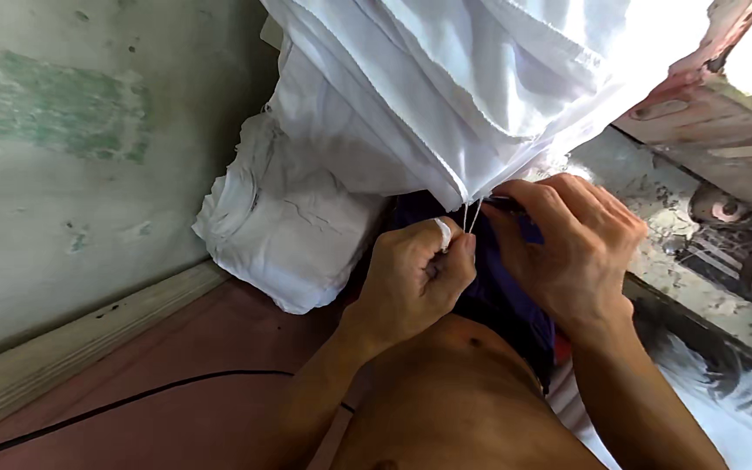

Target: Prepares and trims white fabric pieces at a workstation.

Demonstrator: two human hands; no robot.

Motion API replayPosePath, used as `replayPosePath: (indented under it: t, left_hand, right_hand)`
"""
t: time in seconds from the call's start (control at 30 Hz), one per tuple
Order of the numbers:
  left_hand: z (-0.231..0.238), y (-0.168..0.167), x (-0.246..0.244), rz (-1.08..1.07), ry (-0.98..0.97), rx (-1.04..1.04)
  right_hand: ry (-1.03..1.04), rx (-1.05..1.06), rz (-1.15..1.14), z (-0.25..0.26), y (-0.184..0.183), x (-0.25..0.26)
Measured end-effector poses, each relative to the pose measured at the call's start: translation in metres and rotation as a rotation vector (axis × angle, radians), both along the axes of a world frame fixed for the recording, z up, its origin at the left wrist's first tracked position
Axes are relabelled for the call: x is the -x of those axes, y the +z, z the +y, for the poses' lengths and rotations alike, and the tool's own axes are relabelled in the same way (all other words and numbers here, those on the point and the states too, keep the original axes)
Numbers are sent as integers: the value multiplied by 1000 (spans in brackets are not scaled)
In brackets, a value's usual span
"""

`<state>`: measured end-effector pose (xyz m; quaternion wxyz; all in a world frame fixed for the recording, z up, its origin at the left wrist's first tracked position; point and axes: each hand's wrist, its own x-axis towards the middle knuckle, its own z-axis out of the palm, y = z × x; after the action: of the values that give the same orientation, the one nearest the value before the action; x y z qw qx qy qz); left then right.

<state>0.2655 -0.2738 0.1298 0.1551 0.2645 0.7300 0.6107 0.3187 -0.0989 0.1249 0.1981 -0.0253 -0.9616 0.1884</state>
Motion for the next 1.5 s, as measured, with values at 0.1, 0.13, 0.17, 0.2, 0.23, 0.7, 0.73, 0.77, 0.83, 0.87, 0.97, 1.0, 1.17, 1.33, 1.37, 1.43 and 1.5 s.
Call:
replayPosePath:
  t: [0.1,0.13,0.17,0.2,0.23,0.7,0.73,0.77,0.83,0.87,0.97,1.0,1.17,1.33,1.37,1.43,1.5]
  left_hand:
    - [4,1,0,1,-24,-47]
    - [5,1,0,1,-39,-62]
    - [5,2,-2,-1,-57,-73]
    - [6,3,-3,-4,-77,-80]
    - [7,3,-5,-9,-89,-86]
    - [-19,-13,-23,-8,-103,-10]
    - [-21,-14,-24,6,-101,-15]
    - [-24,-16,-24,26,-97,-15]
    - [-31,-21,-25,51,-90,3]
    - [-35,-24,-25,46,-86,25]
    - [-35,-38,-21,-34,-73,53]
    - [-34,-40,-19,-37,-98,36]
    - [-29,-32,-24,100,-357,17]
    - [-33,-38,-35,74,-356,97]
    - [-32,-42,-34,-39,-287,106]
    - [-22,-55,-27,-345,-108,21]
    - [-4,-59,-13,-527,-8,-138]
  right_hand:
    - [63,49,36,2,0,7]
    - [87,79,42,5,-1,6]
    - [106,107,49,7,-4,5]
    - [120,128,57,10,-6,5]
    - [131,137,60,12,-8,4]
    - [198,92,-8,-7,-6,6]
    - [212,111,-11,-9,-5,6]
    - [214,132,-13,-8,-4,3]
    - [194,160,-30,-2,-9,-12]
    - [175,163,-55,3,-13,-22]
    - [88,153,-144,14,-27,-51]
    - [57,144,-158,14,-29,-54]
    - [10,59,-39,4,-21,-19]
    - [138,75,10,4,-12,-7]
    - [148,88,15,7,-14,-16]
    - [108,108,-1,15,-22,-37]
    - [32,122,-36,20,-29,-52]
